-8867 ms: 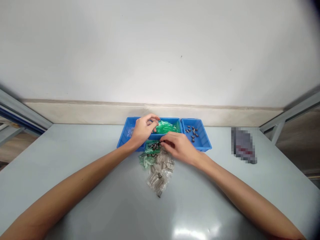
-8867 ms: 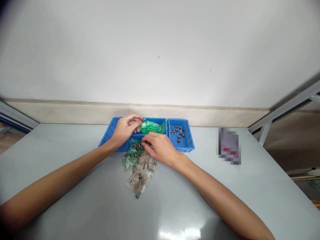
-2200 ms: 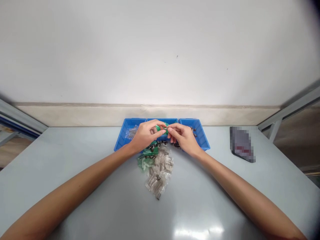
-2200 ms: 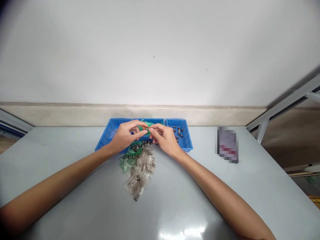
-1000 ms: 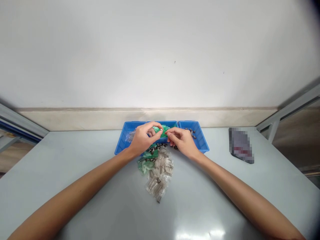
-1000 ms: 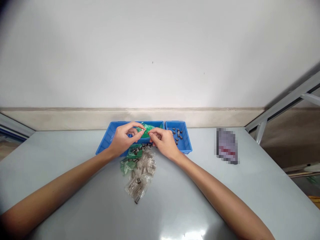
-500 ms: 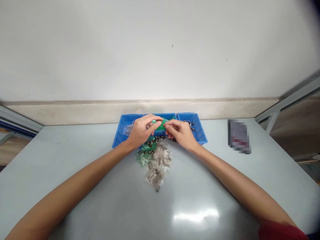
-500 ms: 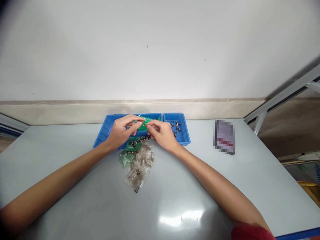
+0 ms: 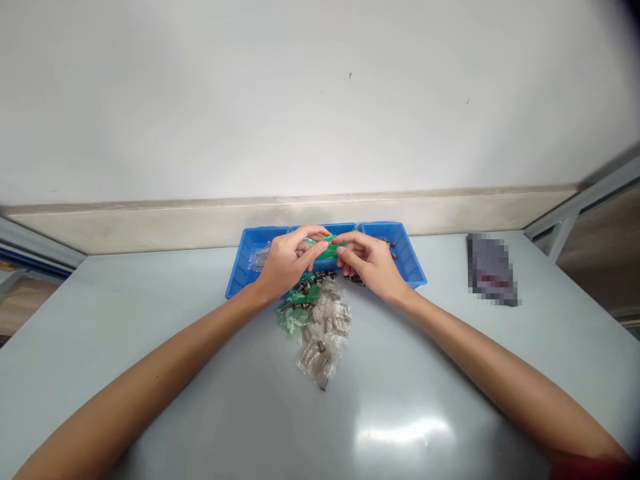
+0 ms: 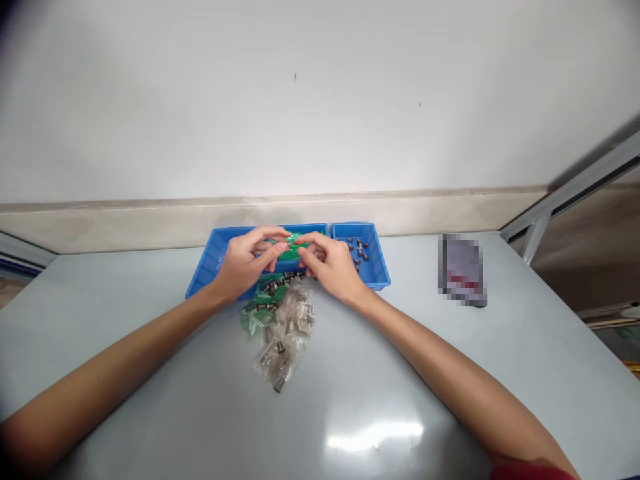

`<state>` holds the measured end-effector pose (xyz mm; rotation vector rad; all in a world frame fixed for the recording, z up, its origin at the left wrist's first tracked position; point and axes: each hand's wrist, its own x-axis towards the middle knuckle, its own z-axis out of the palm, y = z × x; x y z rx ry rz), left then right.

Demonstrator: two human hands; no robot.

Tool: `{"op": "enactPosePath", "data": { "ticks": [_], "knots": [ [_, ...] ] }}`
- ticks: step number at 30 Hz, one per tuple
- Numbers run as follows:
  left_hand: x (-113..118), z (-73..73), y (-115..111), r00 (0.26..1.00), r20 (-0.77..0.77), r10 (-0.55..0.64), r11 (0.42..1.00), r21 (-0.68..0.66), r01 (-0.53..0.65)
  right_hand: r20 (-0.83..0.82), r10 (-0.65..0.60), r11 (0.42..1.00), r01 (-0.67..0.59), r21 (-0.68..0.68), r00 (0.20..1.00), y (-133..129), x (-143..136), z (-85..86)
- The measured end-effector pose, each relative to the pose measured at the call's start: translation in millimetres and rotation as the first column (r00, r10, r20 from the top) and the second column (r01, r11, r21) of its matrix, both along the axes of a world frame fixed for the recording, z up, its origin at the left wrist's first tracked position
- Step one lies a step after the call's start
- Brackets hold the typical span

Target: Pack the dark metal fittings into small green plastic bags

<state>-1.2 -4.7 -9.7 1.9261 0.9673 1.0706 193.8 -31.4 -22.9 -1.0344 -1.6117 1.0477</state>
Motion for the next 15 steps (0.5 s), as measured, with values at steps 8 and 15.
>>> {"op": "enactPosePath", "data": {
  "ticks": [8,15],
  "knots": [
    [1.2,2.6,-1.0,1.000,-0.018,-0.019,1.000,-0.020,0.019,-0.007,0.006,1.000,-0.006,-0.004,1.000,-0.8,0.4,0.3],
    [2.1,3.5,-2.9,0.998,-0.032,-0.054,0.998,-0.028,0.053,0.042,-0.009,1.000,0.009,0.010,0.999,-2.0,-0.7,3.0]
  ]
}}
